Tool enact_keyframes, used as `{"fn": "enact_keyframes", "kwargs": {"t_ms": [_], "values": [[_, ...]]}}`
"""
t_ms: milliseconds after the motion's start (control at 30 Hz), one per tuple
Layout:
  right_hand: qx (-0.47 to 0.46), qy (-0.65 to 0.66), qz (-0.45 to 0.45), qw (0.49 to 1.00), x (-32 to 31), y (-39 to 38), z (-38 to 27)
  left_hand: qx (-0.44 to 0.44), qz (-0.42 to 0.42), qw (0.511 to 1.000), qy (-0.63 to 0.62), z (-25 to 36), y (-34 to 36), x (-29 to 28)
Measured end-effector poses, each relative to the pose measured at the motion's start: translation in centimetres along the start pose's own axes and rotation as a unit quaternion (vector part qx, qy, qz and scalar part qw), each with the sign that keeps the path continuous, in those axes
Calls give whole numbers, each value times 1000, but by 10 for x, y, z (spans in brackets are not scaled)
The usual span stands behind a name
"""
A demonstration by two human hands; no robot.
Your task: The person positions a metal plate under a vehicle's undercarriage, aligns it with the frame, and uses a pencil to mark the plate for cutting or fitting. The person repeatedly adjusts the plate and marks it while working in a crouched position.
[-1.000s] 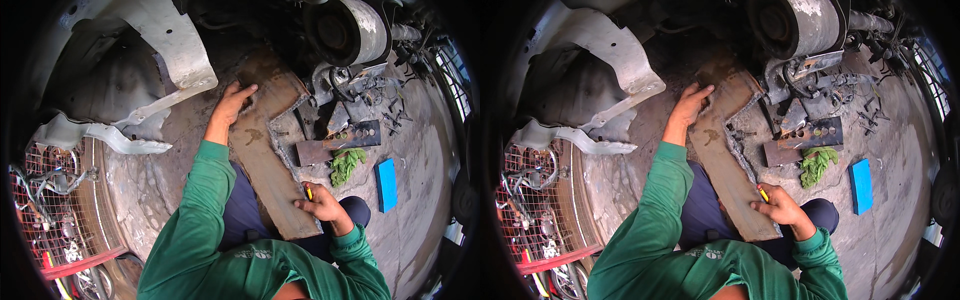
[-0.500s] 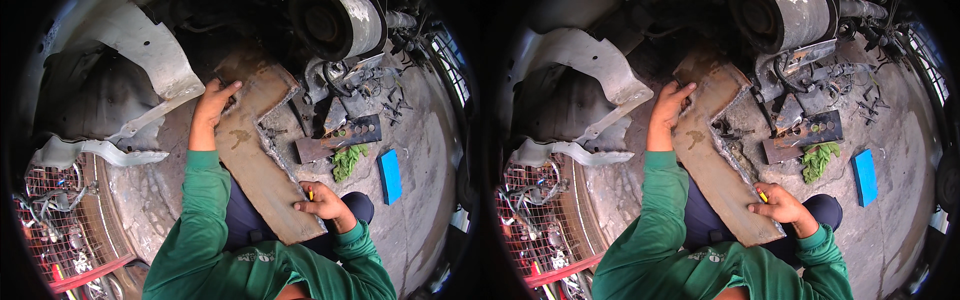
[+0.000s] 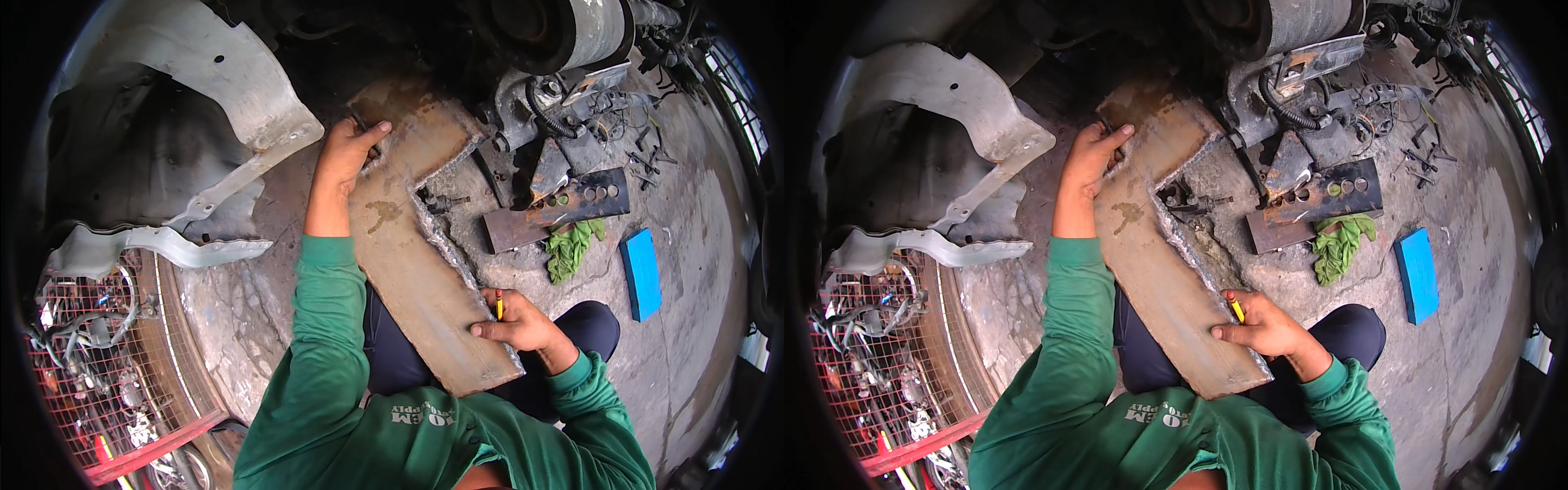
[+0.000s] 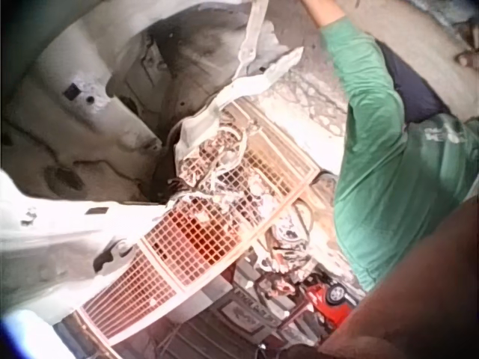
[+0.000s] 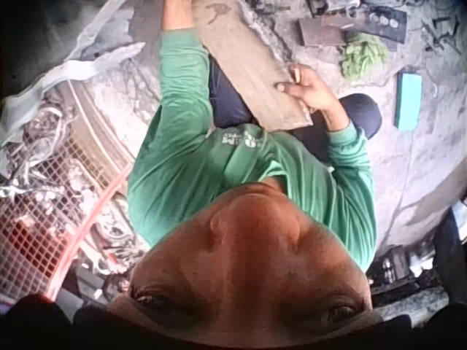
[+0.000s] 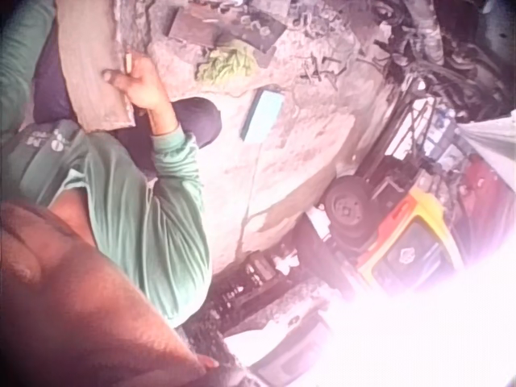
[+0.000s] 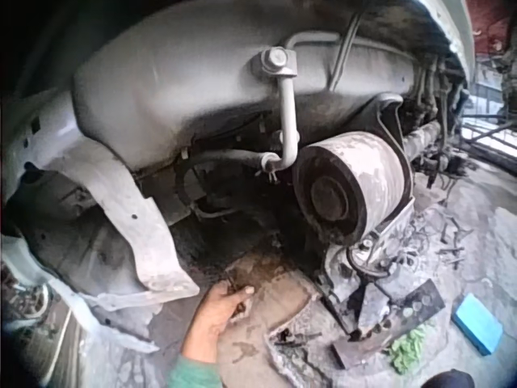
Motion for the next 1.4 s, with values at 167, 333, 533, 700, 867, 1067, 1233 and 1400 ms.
{"fn": "enact_keyframes", "kwargs": {"t_ms": [167,333,533,700,867,1067,1233,1400], "values": [[-28,-23,15,999,0,0,8,-2,-12,1000,18,4,-3,-1],[-56,-33,26,998,7,-5,-17,-2,-17,1000,20,8,-1,-4],[-57,21,31,998,14,-7,-17,-8,-55,998,14,10,6,-4],[-46,71,36,996,15,-14,-18,40,-190,971,-141,-15,8,-33],[-65,77,32,994,13,-15,-19,124,-315,891,-303,-46,-3,-67],[-48,86,50,994,7,-18,-14,-23,-54,778,-625,-71,-69,-14],[-45,59,46,996,9,-15,-19,32,107,819,-563,-76,-124,0],[-28,90,45,995,4,-19,-22,13,199,862,-466,-45,-143,6]]}}
Point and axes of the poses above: each hand's wrist, its own y-axis towards the middle knuckle, its own x-axis out of the palm, z = x × y, the point moved 3 cm from there along y, towards the middle knuckle, and after that the axes turned 10 degrees about x, right-handed, at the moved point
